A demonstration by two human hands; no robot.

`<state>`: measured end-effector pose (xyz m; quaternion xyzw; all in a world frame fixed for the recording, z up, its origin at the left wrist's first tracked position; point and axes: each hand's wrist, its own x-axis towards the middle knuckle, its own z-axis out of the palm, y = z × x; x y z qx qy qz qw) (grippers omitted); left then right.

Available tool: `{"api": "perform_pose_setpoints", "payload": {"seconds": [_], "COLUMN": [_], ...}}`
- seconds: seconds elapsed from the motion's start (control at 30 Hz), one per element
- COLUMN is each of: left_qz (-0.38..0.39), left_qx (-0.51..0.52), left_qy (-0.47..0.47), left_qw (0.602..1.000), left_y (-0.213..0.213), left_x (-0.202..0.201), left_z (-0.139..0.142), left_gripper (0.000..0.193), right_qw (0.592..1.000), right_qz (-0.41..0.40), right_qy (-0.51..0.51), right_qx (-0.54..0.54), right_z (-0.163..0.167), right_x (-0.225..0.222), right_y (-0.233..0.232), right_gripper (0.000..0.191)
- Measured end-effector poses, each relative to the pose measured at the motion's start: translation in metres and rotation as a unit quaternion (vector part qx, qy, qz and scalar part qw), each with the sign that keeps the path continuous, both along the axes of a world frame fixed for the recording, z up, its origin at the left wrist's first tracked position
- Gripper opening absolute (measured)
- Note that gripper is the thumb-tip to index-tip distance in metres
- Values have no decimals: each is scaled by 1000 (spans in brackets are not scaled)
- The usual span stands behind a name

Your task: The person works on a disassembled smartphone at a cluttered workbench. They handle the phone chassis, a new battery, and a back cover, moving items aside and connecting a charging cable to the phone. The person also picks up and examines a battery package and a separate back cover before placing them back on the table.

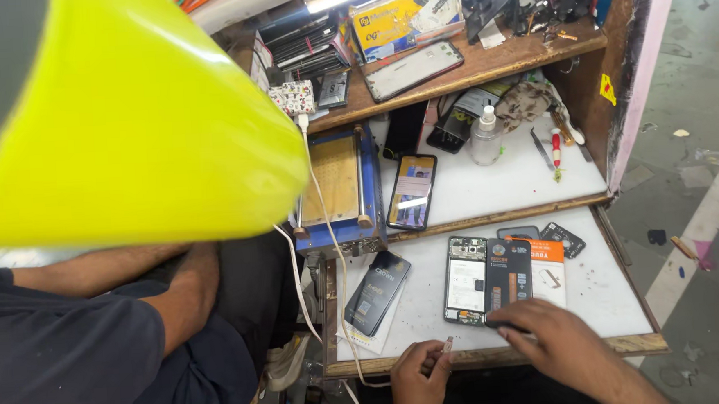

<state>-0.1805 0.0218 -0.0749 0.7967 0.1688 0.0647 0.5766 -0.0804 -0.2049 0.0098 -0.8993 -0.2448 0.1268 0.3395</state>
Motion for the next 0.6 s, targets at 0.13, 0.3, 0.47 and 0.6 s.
{"api": "perform_pose_setpoints", "payload": {"seconds": [0.13,0.3,0.47,0.6], "left_qz": [-35,-43,-54,-28], "left_qx": [47,53,103,111], "left_qy": [14,21,-40,-69], "left_qw": [998,997,992,991], "left_y": [-1,0,-4,-6], "left_x": [4,5,5,-3], "left_z": [15,22,20,16], "left_gripper": [19,22,22,21], "right_qw": [998,994,948,918], "right_qz": [-24,-3,93,124], "right_qy": [-50,-98,-209,-269], "right_qx": [-3,53,223,264], "right_z": [12,63,144,181], "right_x": [14,26,27,29], "right_y": [1,20,43,47], "right_gripper": [35,49,71,53]}}
